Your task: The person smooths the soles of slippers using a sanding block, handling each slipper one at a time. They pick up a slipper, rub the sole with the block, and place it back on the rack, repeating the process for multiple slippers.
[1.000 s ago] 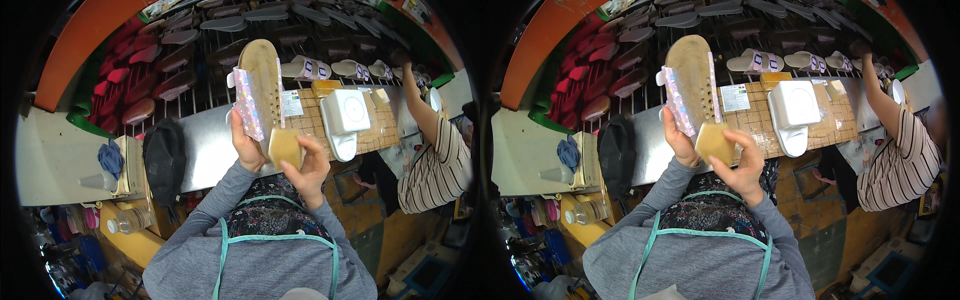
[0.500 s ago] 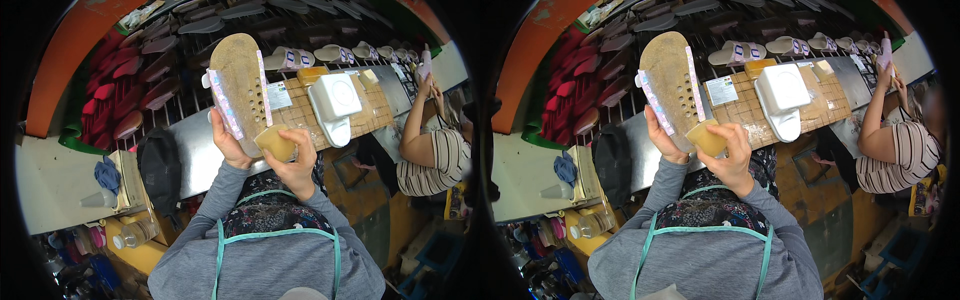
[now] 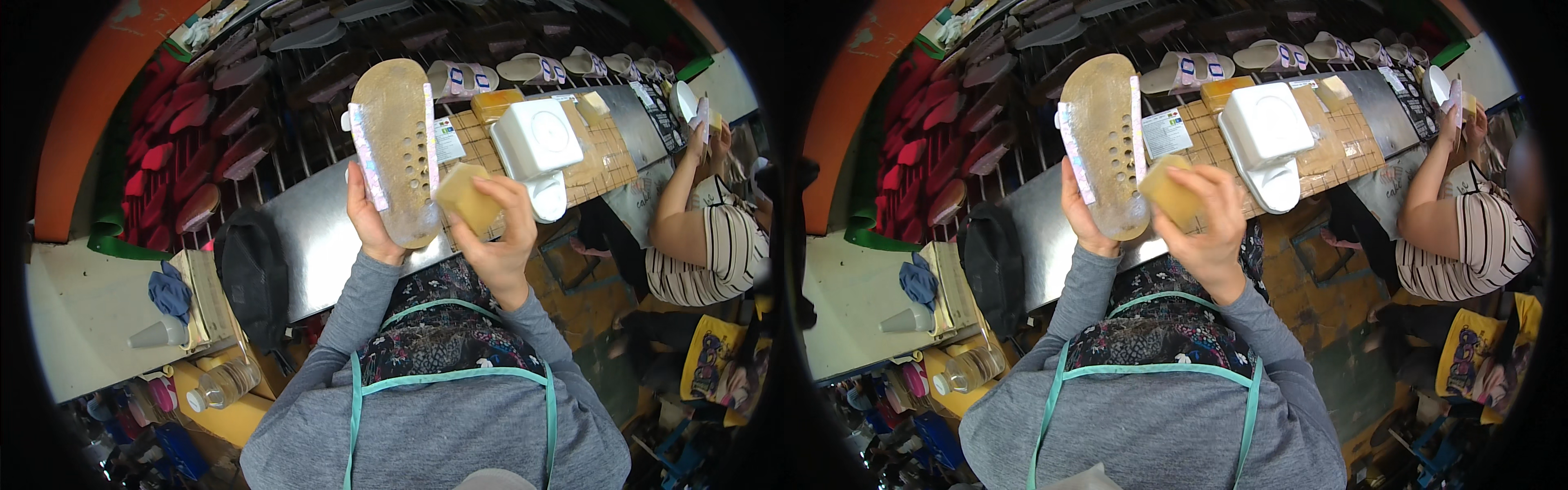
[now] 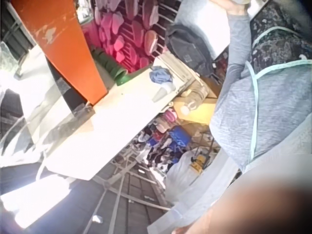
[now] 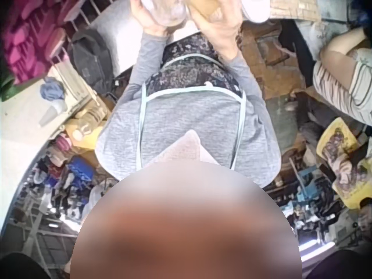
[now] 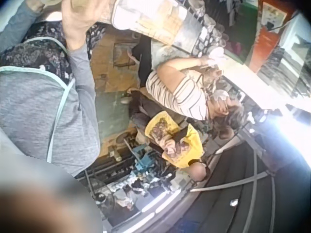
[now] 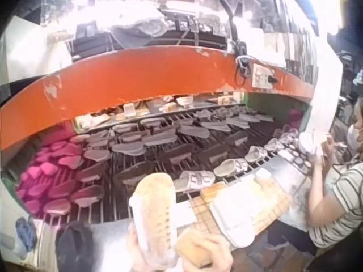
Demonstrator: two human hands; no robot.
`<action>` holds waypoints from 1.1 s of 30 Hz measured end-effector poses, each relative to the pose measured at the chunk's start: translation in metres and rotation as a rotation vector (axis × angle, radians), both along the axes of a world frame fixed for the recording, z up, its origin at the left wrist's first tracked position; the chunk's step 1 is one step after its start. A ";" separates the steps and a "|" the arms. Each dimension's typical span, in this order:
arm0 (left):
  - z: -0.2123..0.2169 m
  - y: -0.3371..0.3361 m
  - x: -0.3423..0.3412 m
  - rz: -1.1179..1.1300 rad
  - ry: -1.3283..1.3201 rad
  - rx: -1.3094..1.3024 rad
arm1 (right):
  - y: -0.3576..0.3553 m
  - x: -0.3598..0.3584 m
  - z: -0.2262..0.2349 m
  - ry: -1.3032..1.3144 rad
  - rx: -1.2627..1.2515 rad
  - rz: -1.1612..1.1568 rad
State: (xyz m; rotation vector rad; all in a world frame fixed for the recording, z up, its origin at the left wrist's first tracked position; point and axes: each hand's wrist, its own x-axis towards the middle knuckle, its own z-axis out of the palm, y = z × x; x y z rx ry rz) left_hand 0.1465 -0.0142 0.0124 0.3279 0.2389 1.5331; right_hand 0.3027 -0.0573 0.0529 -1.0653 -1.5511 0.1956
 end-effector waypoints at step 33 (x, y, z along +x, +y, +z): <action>0.019 0.015 -0.059 -0.236 0.062 0.539 | -0.014 0.139 -0.056 -0.042 -0.228 -0.433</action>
